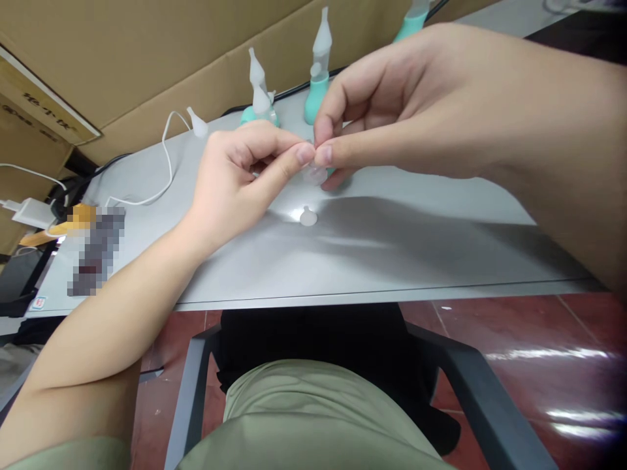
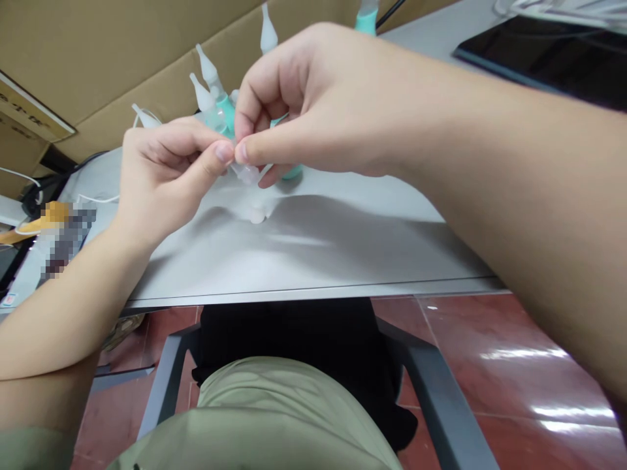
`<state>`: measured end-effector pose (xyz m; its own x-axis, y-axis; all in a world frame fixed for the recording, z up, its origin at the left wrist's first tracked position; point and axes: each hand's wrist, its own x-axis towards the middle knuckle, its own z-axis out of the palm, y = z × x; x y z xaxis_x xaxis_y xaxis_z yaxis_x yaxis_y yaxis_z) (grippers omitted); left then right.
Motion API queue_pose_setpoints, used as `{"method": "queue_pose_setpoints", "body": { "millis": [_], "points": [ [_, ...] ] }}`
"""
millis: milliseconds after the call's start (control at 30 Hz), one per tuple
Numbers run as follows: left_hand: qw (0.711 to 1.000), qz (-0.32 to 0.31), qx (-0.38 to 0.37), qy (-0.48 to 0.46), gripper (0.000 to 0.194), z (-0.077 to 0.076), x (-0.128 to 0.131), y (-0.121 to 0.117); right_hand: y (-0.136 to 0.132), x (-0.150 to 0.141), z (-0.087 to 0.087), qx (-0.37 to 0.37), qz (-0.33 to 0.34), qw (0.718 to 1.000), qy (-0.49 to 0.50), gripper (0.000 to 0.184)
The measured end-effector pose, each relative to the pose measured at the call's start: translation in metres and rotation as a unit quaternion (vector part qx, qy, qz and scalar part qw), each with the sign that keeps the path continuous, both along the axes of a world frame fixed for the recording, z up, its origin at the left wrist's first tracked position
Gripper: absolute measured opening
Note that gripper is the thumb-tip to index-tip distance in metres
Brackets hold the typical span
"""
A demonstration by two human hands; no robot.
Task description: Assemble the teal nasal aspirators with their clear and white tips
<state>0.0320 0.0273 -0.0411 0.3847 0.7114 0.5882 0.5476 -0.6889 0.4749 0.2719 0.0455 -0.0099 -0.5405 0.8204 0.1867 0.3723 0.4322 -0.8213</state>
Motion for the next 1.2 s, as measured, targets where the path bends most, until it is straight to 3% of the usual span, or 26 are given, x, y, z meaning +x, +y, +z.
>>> {"method": "queue_pose_setpoints", "body": {
  "millis": [200,367,533,633,833,1067,1200],
  "points": [
    [0.990,-0.102,0.001,-0.102,0.046,-0.005,-0.006,0.020,0.005,0.003,-0.001,0.053,0.030,0.995,0.081,0.014],
    [0.979,-0.138,-0.035,-0.144,0.040,-0.006,-0.004,0.019,0.008,-0.004,-0.006,0.022,0.059,0.991,0.117,0.031],
    [0.969,-0.177,-0.048,-0.167,0.016,-0.006,-0.003,0.014,0.002,-0.008,-0.005,0.064,0.029,0.989,0.128,0.033],
    [0.968,-0.176,-0.065,-0.167,0.004,-0.006,-0.004,0.013,-0.001,-0.008,-0.005,0.071,0.028,0.989,0.123,0.032],
    [0.971,-0.146,-0.103,-0.161,0.006,-0.006,-0.004,0.009,-0.004,-0.011,-0.006,0.106,0.022,0.989,0.098,0.030],
    [0.975,-0.138,-0.095,-0.147,0.014,-0.010,-0.004,0.012,-0.003,-0.009,-0.010,0.151,0.023,0.986,0.060,0.026],
    [0.978,-0.133,-0.072,-0.146,0.009,-0.008,-0.005,0.010,-0.003,-0.010,-0.012,0.182,0.025,0.981,0.068,0.024]
  ]
}}
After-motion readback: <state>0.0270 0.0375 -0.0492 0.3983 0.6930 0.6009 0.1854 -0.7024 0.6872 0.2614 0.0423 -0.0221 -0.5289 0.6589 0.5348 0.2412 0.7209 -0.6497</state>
